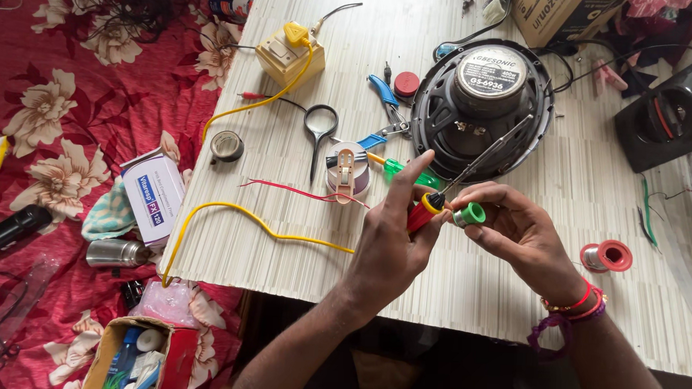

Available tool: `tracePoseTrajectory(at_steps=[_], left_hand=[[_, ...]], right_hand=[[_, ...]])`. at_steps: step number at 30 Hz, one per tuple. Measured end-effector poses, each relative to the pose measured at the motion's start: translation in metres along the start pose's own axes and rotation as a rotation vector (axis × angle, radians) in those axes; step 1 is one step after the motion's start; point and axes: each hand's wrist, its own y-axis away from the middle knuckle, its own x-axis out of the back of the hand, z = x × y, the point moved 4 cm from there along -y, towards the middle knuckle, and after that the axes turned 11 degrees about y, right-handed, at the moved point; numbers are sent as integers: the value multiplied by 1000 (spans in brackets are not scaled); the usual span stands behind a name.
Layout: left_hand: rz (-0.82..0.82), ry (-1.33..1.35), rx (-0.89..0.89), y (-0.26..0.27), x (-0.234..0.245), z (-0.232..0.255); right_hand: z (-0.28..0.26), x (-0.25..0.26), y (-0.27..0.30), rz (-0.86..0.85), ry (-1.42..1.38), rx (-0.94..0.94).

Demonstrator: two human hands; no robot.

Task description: The person works on internal components of a large speaker using a soldering iron, a screwdriver, and wire strippers. They apply heat to various connections, strip the ends of several wires, and manipulate the wiring while the speaker rests on a tabletop.

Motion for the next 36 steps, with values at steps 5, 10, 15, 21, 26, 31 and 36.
tracePoseTrajectory(at_steps=[5,10,15,21,26,31,36], left_hand=[[25,31,52,7,4,8],[3,-48,25,17,20,26],[-58,140,103,20,101,47],[33,-13,49,16,172,87],[124,-171,-126,-18,213,65],[109,-188,90,-29,218,-2],[135,-203,103,-9,240,-20]], right_hand=[[0,1,2,-78,-6,16],[0,4,4,-110,-11,17],[4,6,1,-40,31,0],[6,-9,-3,-93,116,55],[-11,-39,-8,-84,369,178],[-41,-99,-33,-99,598,437],[-52,-147,-68,-265,744,590]])
